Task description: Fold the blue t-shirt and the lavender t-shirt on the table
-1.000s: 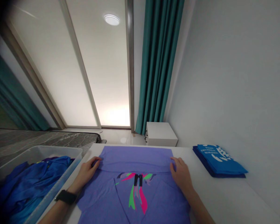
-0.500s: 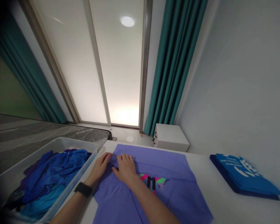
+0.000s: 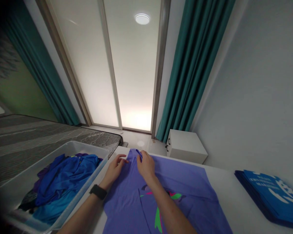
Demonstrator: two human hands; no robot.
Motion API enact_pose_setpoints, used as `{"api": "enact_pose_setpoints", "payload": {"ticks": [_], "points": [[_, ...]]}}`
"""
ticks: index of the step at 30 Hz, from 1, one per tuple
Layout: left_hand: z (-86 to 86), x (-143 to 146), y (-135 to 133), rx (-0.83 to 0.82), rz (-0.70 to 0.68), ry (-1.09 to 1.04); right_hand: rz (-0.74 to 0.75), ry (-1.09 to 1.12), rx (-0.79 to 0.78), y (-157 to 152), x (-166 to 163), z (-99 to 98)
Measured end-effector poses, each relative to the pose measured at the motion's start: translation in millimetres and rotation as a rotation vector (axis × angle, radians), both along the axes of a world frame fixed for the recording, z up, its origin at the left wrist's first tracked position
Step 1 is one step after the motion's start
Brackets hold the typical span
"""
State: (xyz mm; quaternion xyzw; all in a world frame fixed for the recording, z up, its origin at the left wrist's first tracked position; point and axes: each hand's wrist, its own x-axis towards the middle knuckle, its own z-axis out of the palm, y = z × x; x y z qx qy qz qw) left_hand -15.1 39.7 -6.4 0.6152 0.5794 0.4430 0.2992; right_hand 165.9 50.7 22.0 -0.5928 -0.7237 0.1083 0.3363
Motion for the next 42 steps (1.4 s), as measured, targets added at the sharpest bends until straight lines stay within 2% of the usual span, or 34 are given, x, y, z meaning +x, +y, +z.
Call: {"api": "enact_pose_setpoints", "payload": {"ticks": [7, 12, 17, 22, 26, 29, 32, 36, 42], "points": [[3.6, 7, 60, -0.11, 0.02, -0.029, 0.108, -0.06, 0.033, -17, -13, -5.1], [-4.0, 3, 83, -0.172, 0.063, 0.022, 0.252, -0.274, 0.033, -35, -29, -10.8], [-6.4, 3, 84, -0.181, 0.101, 0.17, 0.319, -0.468, 0.056, -39, -38, -20.6], [-4.1, 8, 84, -0.162, 0.143, 0.313, 0.363, -0.461, 0.115, -40, -34, -26.5], [-3.7, 10, 80, -0.123, 0.161, 0.39, 0.386, -0.384, 0.104, -43, -26, -24.1], [-5.6, 10, 77, -0.089, 0.166, 0.424, 0.343, -0.356, 0.077, -36, -11, -18.1], [-8.2, 9, 76, -0.063, 0.168, 0.444, 0.235, -0.369, 0.007, -19, 10, -16.7], [-11.4, 9, 79, -0.041, 0.187, 0.466, 0.124, -0.425, -0.131, -2, 35, -31.6], [-15.9, 9, 83, -0.02, 0.192, 0.482, 0.115, -0.447, -0.195, -1, 43, -53.0]]}}
